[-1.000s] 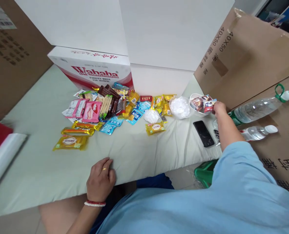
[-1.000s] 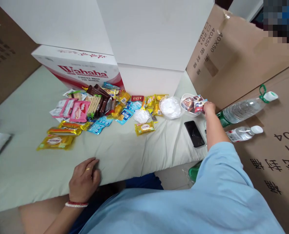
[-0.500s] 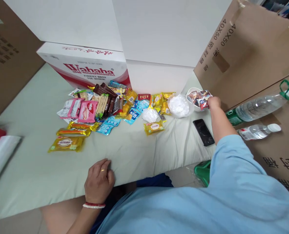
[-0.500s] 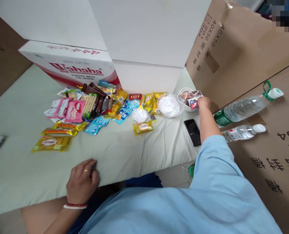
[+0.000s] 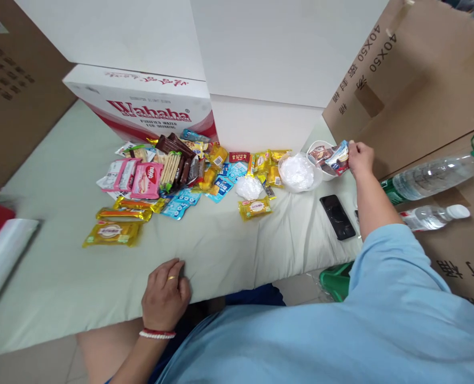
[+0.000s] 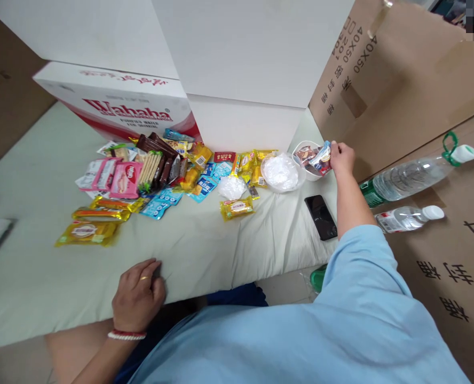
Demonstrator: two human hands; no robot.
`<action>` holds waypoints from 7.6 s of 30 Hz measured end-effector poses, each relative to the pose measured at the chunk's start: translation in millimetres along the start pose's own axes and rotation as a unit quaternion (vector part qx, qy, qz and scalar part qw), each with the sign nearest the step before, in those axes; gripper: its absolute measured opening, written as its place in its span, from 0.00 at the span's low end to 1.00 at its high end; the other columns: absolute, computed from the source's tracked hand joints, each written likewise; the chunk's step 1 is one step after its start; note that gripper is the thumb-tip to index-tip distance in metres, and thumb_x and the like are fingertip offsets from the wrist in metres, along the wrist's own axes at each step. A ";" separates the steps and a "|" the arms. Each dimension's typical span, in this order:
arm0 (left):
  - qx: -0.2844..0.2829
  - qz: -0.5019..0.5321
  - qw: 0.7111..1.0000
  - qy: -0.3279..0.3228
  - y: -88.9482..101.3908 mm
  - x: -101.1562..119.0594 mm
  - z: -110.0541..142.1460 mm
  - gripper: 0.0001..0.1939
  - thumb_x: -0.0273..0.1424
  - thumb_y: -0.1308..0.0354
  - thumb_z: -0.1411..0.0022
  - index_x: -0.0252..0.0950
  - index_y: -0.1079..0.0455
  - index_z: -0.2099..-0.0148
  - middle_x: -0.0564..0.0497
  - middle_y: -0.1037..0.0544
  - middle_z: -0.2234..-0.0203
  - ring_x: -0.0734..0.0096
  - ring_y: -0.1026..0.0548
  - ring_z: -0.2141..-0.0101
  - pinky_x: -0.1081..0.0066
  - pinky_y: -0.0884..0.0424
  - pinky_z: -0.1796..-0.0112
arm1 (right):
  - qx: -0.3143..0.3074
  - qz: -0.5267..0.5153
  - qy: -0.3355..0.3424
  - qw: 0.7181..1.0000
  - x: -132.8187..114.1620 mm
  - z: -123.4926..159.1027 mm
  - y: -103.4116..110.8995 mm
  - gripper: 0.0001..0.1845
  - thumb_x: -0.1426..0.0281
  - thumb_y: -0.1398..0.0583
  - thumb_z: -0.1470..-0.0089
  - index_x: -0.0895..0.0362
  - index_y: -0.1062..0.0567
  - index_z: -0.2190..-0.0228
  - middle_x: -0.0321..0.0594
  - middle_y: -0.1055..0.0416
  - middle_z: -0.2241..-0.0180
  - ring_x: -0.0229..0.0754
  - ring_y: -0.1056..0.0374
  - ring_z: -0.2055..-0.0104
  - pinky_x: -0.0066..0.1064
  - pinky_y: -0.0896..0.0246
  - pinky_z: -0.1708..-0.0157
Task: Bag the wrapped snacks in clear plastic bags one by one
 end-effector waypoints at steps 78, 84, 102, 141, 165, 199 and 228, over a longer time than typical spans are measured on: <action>-0.006 0.024 0.999 0.033 -5.0 0.6 5.9 0.19 0.22 0.46 0.40 0.35 0.27 0.48 0.40 0.22 0.55 0.52 0.27 0.50 0.55 0.28 0.49 | -0.129 -0.034 0.243 0.961 -121.8 124.9 25.6 0.20 0.59 0.48 0.35 0.54 0.19 0.57 0.48 0.22 0.57 0.52 0.27 0.54 0.42 0.34 0.49; -0.020 0.040 0.997 0.055 -6.8 0.3 7.8 0.20 0.22 0.46 0.41 0.36 0.26 0.47 0.40 0.22 0.53 0.51 0.27 0.49 0.54 0.29 0.48 | -0.328 -0.014 0.340 0.881 -209.9 201.6 -34.1 0.17 0.62 0.46 0.35 0.50 0.19 0.57 0.43 0.21 0.54 0.51 0.27 0.52 0.38 0.36 0.51; -0.018 0.084 0.994 0.070 -4.8 1.6 7.5 0.16 0.21 0.47 0.40 0.36 0.25 0.52 0.40 0.22 0.53 0.53 0.29 0.50 0.56 0.28 0.47 | -0.244 0.039 0.239 0.939 -226.4 194.4 -89.3 0.21 0.71 0.48 0.39 0.55 0.23 0.49 0.50 0.25 0.51 0.53 0.30 0.50 0.41 0.35 0.48; -0.051 0.697 0.631 0.337 -19.5 50.8 -48.8 0.17 0.42 0.31 0.46 0.35 0.30 0.64 0.55 0.28 0.74 0.75 0.31 0.72 0.74 0.33 0.71 | -0.339 -0.520 -0.123 0.774 -230.5 365.5 -17.2 0.19 0.58 0.27 0.54 0.54 0.23 0.64 0.34 0.26 0.71 0.28 0.46 0.80 0.23 0.53 0.82; -0.042 0.609 0.740 0.283 4.1 64.3 -31.9 0.15 0.42 0.34 0.40 0.36 0.25 0.58 0.50 0.24 0.67 0.70 0.27 0.66 0.70 0.31 0.64 | -0.454 -0.472 -0.028 0.755 -240.8 396.2 -29.0 0.14 0.56 0.30 0.49 0.54 0.21 0.69 0.34 0.30 0.72 0.36 0.40 0.72 0.27 0.44 0.73; -0.102 0.719 0.610 0.317 11.5 51.1 -24.3 0.25 0.54 0.35 0.41 0.36 0.32 0.65 0.53 0.27 0.72 0.73 0.30 0.68 0.70 0.33 0.61 | -0.472 -0.532 -0.203 0.673 -230.9 386.2 -39.5 0.23 0.51 0.27 0.56 0.54 0.27 0.70 0.29 0.38 0.77 0.31 0.46 0.78 0.23 0.50 0.82; -0.173 0.692 0.622 0.323 10.6 44.2 -18.3 0.23 0.51 0.33 0.43 0.36 0.25 0.58 0.51 0.23 0.66 0.68 0.28 0.66 0.70 0.33 0.65 | -0.500 -0.443 0.001 0.744 -233.5 377.7 -35.5 0.13 0.56 0.30 0.48 0.52 0.20 0.66 0.34 0.29 0.73 0.38 0.38 0.72 0.30 0.40 0.70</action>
Point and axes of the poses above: each hand's wrist, its own z-axis away from the middle knuckle, its own y-axis out of the back of the hand, x = y × z, the point moved 3 cm from there along -z, towards the middle knuckle
